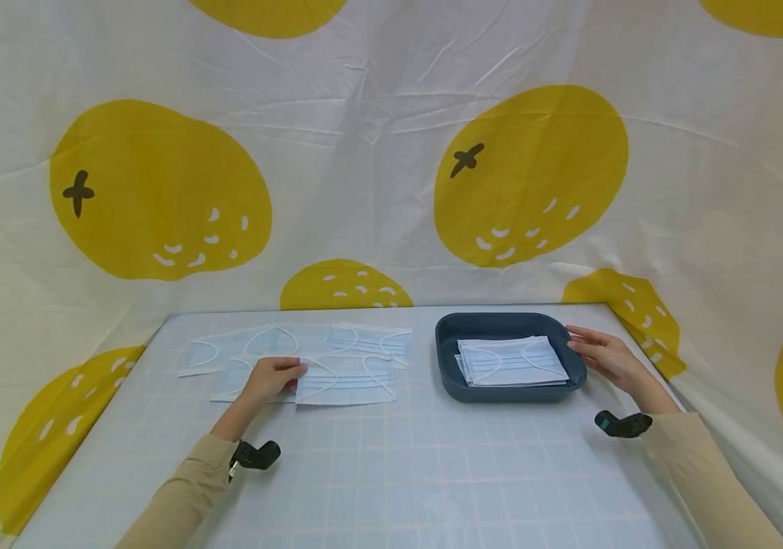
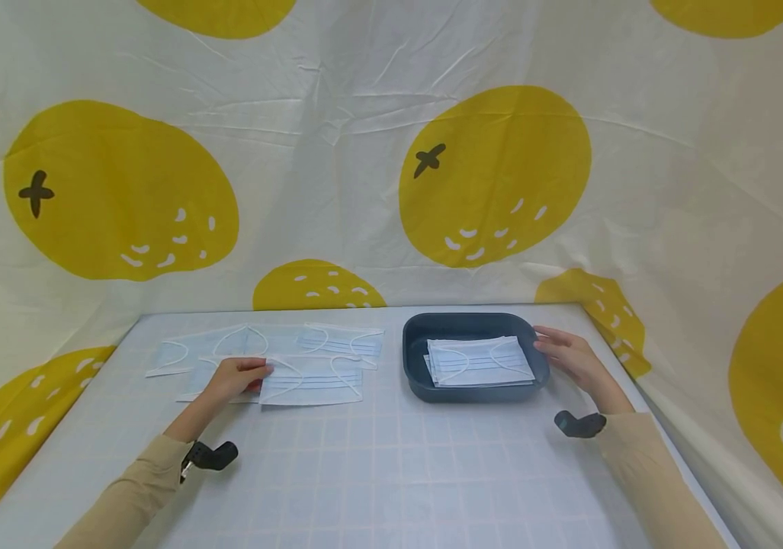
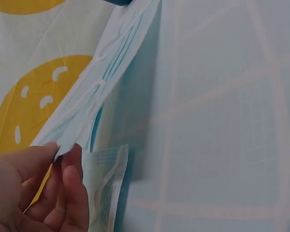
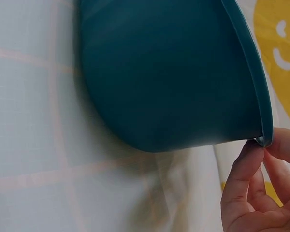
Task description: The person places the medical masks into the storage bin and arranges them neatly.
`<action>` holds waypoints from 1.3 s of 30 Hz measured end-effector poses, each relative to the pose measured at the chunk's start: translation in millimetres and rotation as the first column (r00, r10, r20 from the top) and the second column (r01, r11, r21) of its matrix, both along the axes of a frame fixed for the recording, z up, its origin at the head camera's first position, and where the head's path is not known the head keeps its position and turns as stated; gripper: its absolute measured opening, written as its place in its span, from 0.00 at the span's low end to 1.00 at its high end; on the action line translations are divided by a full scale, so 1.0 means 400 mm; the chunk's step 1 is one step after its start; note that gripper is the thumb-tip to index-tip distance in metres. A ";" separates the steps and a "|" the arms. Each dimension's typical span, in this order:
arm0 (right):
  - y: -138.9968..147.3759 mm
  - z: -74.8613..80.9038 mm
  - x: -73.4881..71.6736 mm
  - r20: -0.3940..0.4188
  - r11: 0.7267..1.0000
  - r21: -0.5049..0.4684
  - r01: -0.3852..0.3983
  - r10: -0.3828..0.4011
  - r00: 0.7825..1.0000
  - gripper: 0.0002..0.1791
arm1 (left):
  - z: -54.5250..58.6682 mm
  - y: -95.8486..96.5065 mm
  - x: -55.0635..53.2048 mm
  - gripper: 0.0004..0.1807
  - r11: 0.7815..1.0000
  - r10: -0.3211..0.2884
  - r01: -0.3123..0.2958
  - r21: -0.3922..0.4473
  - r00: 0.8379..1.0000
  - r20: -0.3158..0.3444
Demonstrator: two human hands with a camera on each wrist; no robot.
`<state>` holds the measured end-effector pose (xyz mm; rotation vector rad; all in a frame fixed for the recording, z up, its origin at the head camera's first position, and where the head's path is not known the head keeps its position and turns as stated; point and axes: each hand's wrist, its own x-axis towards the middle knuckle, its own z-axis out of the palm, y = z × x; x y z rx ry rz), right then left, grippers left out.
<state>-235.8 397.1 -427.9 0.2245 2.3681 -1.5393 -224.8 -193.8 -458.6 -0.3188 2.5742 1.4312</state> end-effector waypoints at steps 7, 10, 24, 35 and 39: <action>-0.001 -0.001 0.004 -0.017 1.000 -0.014 -0.007 0.006 1.000 0.39 | 0.018 0.007 0.008 0.25 0.998 0.022 -0.024 0.051 0.999 0.029; -0.003 0.001 0.004 -0.014 1.000 -0.015 -0.006 0.005 1.000 0.39 | 0.029 0.009 0.011 0.26 0.996 0.021 -0.024 0.091 0.999 0.034; 0.001 0.003 0.007 -0.010 1.000 -0.025 0.011 -0.011 1.000 0.38 | 0.070 0.029 0.021 0.27 0.985 0.007 -0.007 0.175 1.000 0.001; 0.000 -0.003 0.001 -0.016 1.000 -0.005 0.000 0.000 1.000 0.39 | 0.108 0.073 0.005 0.26 0.962 0.043 -0.018 0.272 0.995 -0.085; -0.001 -0.004 0.001 -0.009 1.000 -0.016 0.011 -0.011 1.000 0.38 | 0.120 0.099 -0.002 0.25 0.957 0.047 -0.019 0.288 0.995 -0.092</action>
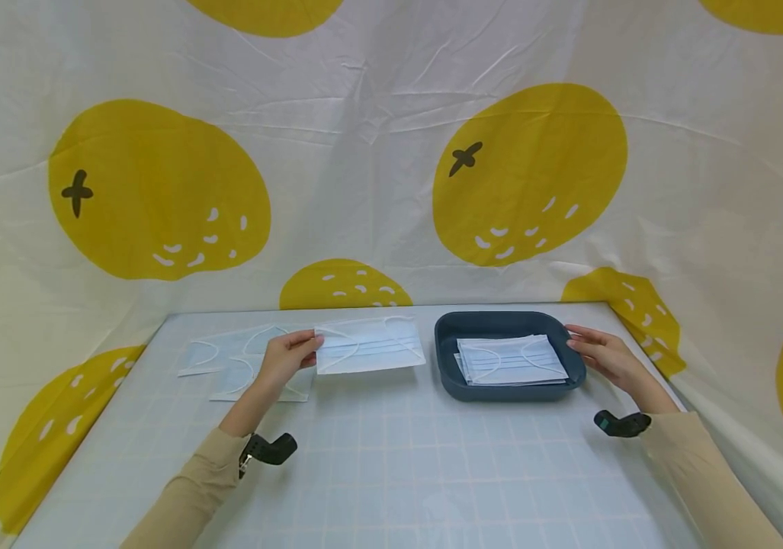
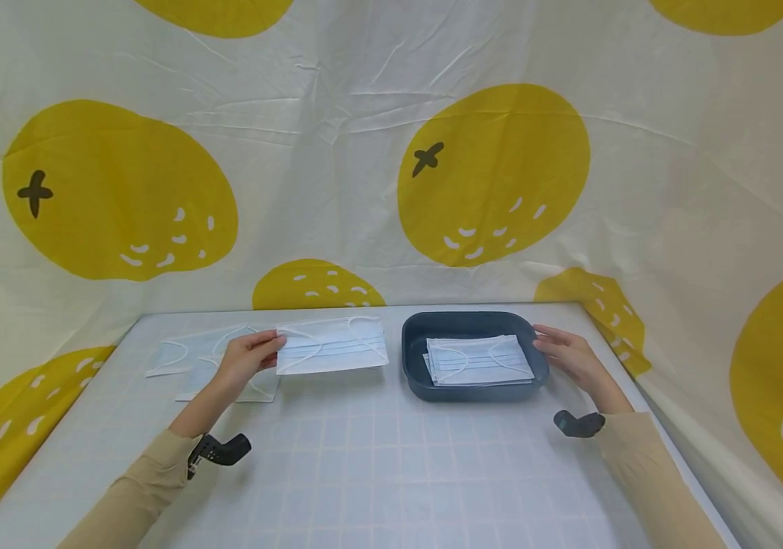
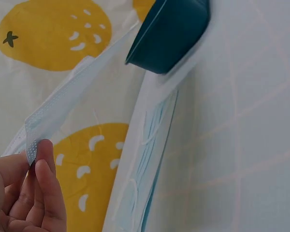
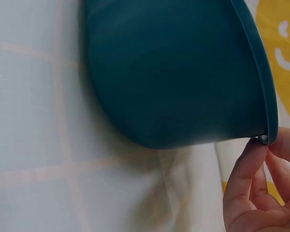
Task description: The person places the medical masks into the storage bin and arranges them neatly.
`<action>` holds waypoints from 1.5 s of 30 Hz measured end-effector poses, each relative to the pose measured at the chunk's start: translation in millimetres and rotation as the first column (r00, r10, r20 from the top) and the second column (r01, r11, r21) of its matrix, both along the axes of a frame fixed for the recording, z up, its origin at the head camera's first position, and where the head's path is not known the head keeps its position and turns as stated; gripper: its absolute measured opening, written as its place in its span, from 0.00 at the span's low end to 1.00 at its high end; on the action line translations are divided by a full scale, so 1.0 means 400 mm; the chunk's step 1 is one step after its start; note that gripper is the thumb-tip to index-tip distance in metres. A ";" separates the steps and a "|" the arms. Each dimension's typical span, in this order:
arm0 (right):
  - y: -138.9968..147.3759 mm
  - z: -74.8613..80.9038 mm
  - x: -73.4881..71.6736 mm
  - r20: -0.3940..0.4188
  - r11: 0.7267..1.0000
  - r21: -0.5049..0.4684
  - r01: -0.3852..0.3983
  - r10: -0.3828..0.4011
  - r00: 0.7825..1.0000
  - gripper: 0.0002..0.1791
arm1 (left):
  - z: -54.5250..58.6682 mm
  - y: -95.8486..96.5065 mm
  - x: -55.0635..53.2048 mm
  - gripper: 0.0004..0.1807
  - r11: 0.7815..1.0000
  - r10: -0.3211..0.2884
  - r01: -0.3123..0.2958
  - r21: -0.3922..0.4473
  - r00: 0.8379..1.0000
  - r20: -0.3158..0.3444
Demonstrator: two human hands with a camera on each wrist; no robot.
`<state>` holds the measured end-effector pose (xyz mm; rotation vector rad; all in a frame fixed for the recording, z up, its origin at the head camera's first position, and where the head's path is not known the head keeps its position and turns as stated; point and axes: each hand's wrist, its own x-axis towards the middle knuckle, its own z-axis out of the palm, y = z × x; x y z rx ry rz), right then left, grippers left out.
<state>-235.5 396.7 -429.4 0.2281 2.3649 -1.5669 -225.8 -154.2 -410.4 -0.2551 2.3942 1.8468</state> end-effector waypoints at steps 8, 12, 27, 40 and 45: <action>0.002 -0.001 0.001 0.009 1.000 0.018 0.010 -0.010 1.000 0.39 | 0.003 0.067 -0.023 0.24 1.000 -0.022 0.022 0.014 1.000 -0.004; 0.000 -0.002 0.001 0.005 1.000 0.019 0.007 -0.007 1.000 0.39 | 0.002 0.101 -0.031 0.23 0.999 -0.022 0.022 0.036 1.000 0.012; 0.006 -0.012 -0.002 -0.011 1.000 0.020 0.015 -0.014 1.000 0.39 | -0.002 0.237 -0.050 0.20 0.993 -0.077 0.078 0.085 0.997 -0.008; 0.005 -0.010 0.001 -0.028 0.999 0.040 0.022 -0.021 0.999 0.39 | 0.026 0.317 -0.065 0.20 0.977 -0.182 0.184 0.104 0.983 -0.024; -0.003 -0.009 0.001 -0.052 0.999 0.045 0.010 -0.008 0.999 0.39 | 0.028 0.343 -0.070 0.20 0.971 -0.205 0.204 0.121 0.979 -0.005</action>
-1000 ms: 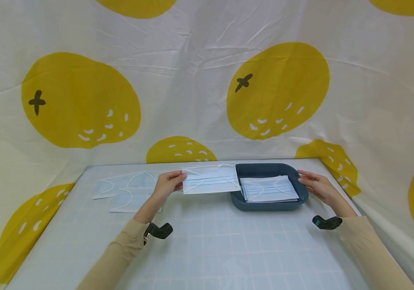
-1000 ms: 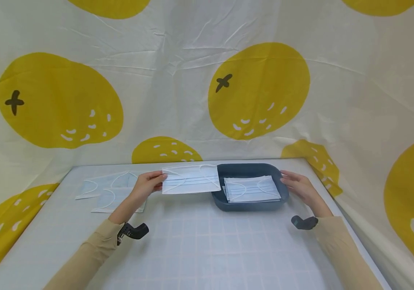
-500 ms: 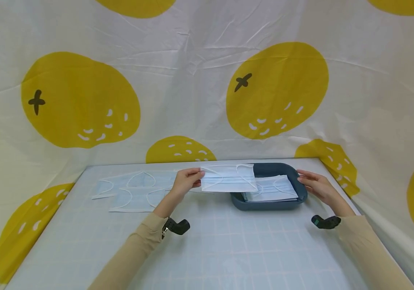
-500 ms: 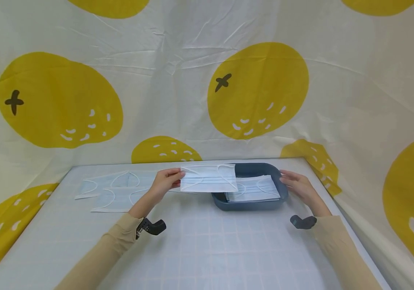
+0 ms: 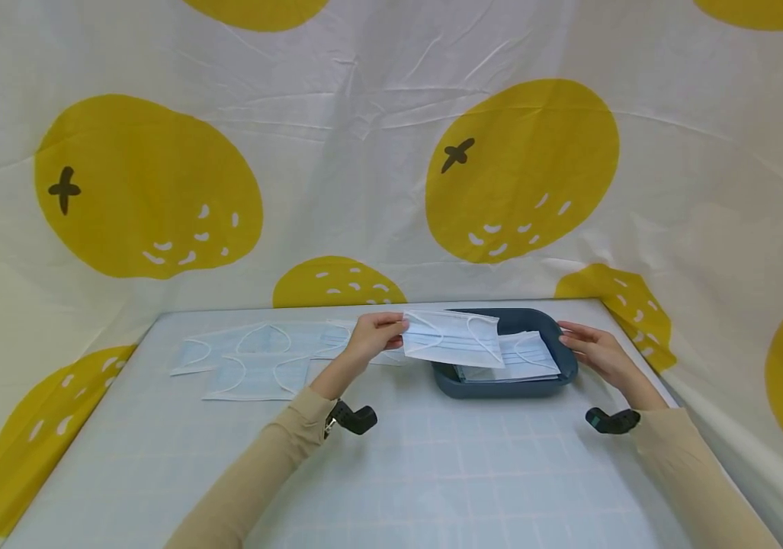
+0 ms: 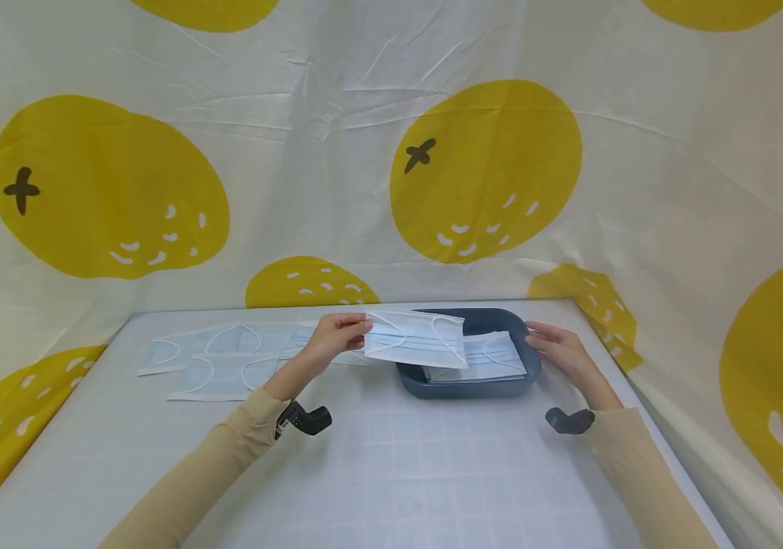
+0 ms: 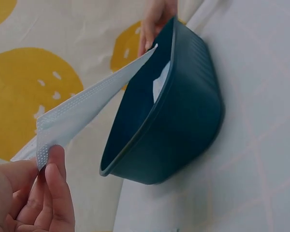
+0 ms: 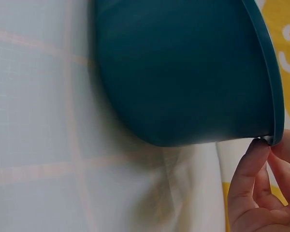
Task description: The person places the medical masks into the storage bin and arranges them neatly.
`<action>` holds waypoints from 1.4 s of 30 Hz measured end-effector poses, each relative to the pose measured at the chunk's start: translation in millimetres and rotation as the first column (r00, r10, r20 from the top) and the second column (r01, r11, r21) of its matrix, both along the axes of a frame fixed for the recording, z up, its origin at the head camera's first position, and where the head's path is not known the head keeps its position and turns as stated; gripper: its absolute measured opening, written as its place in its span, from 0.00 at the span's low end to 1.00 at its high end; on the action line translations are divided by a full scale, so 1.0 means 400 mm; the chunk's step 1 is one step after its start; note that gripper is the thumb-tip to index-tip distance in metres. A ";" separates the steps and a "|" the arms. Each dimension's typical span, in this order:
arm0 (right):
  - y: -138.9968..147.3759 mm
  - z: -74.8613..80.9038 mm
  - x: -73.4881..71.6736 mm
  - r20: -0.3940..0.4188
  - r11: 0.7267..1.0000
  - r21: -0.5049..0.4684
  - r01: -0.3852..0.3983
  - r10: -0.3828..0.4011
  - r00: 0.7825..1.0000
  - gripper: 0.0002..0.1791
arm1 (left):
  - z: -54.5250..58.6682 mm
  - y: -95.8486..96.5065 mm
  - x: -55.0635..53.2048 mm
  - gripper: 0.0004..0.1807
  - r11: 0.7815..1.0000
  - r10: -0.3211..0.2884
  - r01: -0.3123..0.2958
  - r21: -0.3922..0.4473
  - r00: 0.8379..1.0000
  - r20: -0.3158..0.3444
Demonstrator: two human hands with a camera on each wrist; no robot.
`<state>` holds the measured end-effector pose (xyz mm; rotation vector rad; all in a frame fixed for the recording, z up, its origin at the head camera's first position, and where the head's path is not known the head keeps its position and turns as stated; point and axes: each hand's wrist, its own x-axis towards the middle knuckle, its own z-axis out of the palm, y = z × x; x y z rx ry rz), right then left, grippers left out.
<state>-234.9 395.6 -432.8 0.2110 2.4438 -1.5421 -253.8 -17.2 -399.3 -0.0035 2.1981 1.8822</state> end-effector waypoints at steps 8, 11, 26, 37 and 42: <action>-0.003 -0.004 -0.001 -0.014 1.000 0.017 0.017 -0.016 1.000 0.36 | -0.009 0.047 -0.016 0.20 1.000 -0.004 0.003 0.029 0.999 0.037; -0.003 -0.008 -0.001 -0.010 1.000 0.007 0.016 -0.016 1.000 0.36 | -0.008 0.063 -0.018 0.20 0.999 -0.004 0.002 0.038 0.999 0.048; -0.005 -0.006 -0.003 -0.003 1.000 0.016 0.026 -0.026 1.000 0.35 | -0.017 0.147 -0.027 0.18 0.995 -0.048 0.043 0.094 0.998 0.051; -0.004 -0.007 -0.002 -0.005 1.000 0.018 0.024 -0.024 1.000 0.36 | -0.023 0.195 -0.021 0.17 0.990 -0.072 0.062 0.128 0.995 0.073; 0.002 -0.011 -0.005 -0.002 1.000 0.013 0.021 -0.021 1.000 0.37 | -0.029 0.216 -0.021 0.17 0.989 -0.068 0.055 0.136 0.993 0.097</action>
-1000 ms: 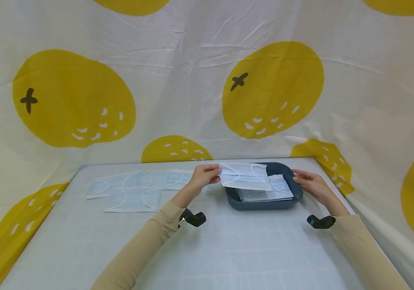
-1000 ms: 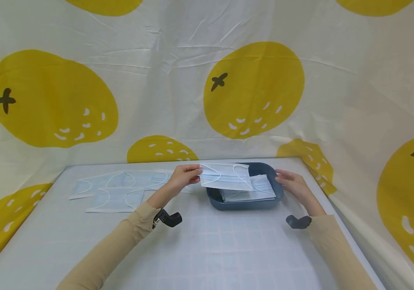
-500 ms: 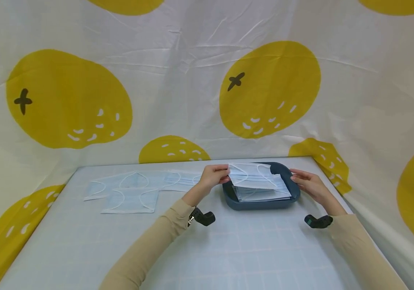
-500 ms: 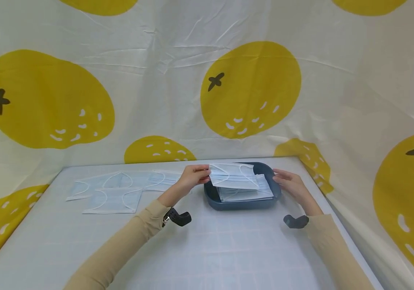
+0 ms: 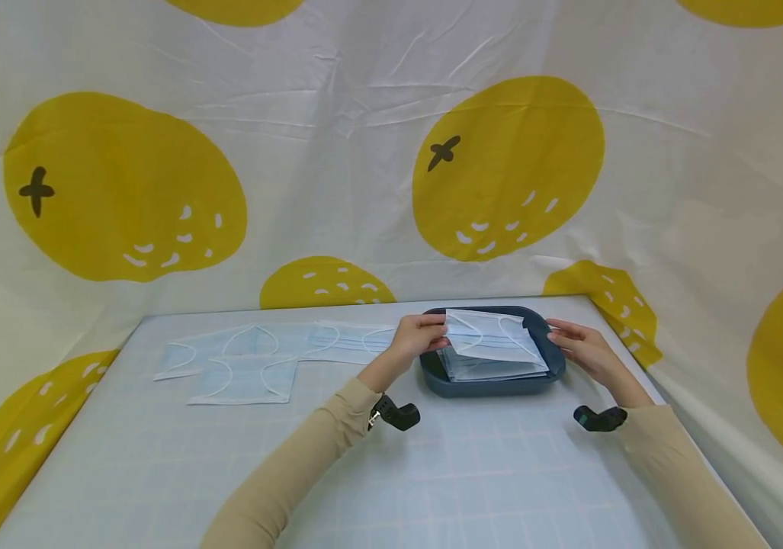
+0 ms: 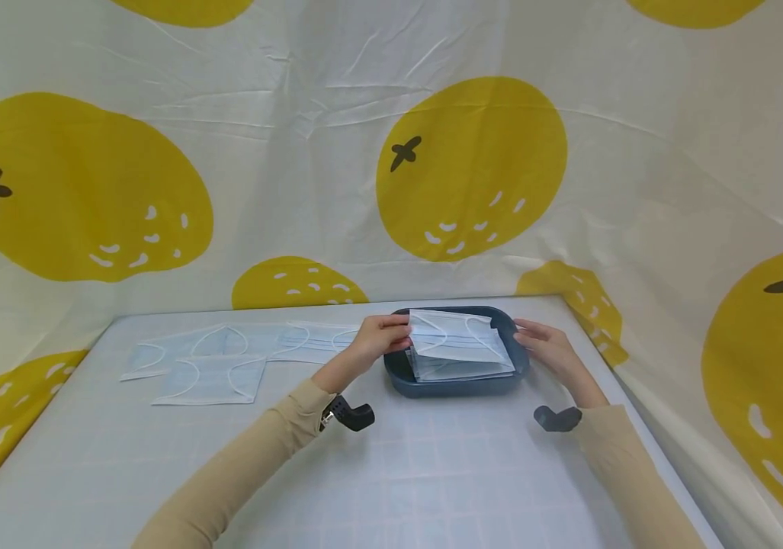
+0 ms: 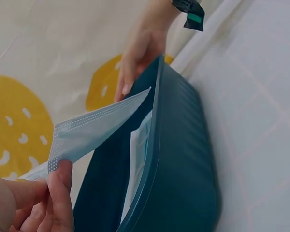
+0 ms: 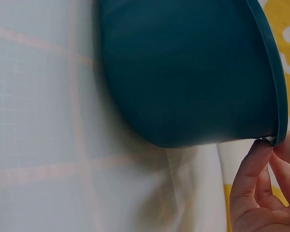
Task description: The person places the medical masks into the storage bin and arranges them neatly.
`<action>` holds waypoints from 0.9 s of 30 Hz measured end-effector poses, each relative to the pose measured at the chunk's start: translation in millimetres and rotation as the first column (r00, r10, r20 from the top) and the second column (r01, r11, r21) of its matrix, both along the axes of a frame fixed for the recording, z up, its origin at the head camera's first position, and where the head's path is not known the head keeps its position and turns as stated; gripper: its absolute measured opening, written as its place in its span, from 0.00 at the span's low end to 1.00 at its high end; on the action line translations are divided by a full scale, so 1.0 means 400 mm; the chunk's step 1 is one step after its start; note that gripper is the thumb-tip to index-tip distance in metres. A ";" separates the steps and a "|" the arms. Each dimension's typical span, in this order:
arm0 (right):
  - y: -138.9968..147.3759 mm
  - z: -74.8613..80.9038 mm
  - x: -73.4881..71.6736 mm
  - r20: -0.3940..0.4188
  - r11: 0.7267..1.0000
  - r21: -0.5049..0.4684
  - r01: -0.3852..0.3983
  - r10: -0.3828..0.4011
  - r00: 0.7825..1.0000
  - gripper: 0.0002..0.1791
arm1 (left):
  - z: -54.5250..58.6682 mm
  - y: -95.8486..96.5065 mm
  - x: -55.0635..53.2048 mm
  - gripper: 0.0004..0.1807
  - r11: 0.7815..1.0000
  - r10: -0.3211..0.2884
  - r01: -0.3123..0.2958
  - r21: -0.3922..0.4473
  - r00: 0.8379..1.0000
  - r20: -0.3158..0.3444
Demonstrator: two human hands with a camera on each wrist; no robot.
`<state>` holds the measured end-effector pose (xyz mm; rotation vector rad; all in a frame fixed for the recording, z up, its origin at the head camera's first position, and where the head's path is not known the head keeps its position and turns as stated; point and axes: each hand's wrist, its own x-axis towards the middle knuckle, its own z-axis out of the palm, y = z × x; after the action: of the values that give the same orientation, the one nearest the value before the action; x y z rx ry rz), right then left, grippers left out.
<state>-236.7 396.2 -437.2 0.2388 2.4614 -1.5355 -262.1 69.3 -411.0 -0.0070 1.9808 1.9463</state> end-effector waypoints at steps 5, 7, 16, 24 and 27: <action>-0.004 0.005 0.003 0.008 1.000 -0.002 0.014 -0.014 1.000 0.36 | -0.005 0.015 0.000 0.16 1.000 -0.001 0.001 0.004 1.000 0.003; -0.005 0.007 0.004 0.009 1.000 -0.007 0.018 -0.018 1.000 0.36 | -0.008 0.019 0.001 0.16 1.000 0.002 -0.002 0.004 1.000 -0.001; -0.008 0.009 0.003 0.012 1.000 -0.010 0.028 -0.028 1.000 0.35 | -0.012 0.042 0.008 0.16 0.999 0.036 -0.036 0.026 0.999 -0.019; 0.001 0.003 0.001 0.002 1.000 -0.018 0.022 -0.022 1.000 0.36 | -0.013 0.058 0.011 0.14 0.999 0.035 -0.035 0.023 0.999 -0.022; 0.002 0.003 0.002 -0.003 1.000 -0.018 0.023 -0.023 1.000 0.36 | -0.014 0.060 0.015 0.14 0.999 0.037 -0.037 0.007 0.999 -0.029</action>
<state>-236.0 396.9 -436.0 0.2628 2.4548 -1.5675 -256.3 93.5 -416.8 -0.0141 2.0059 1.9871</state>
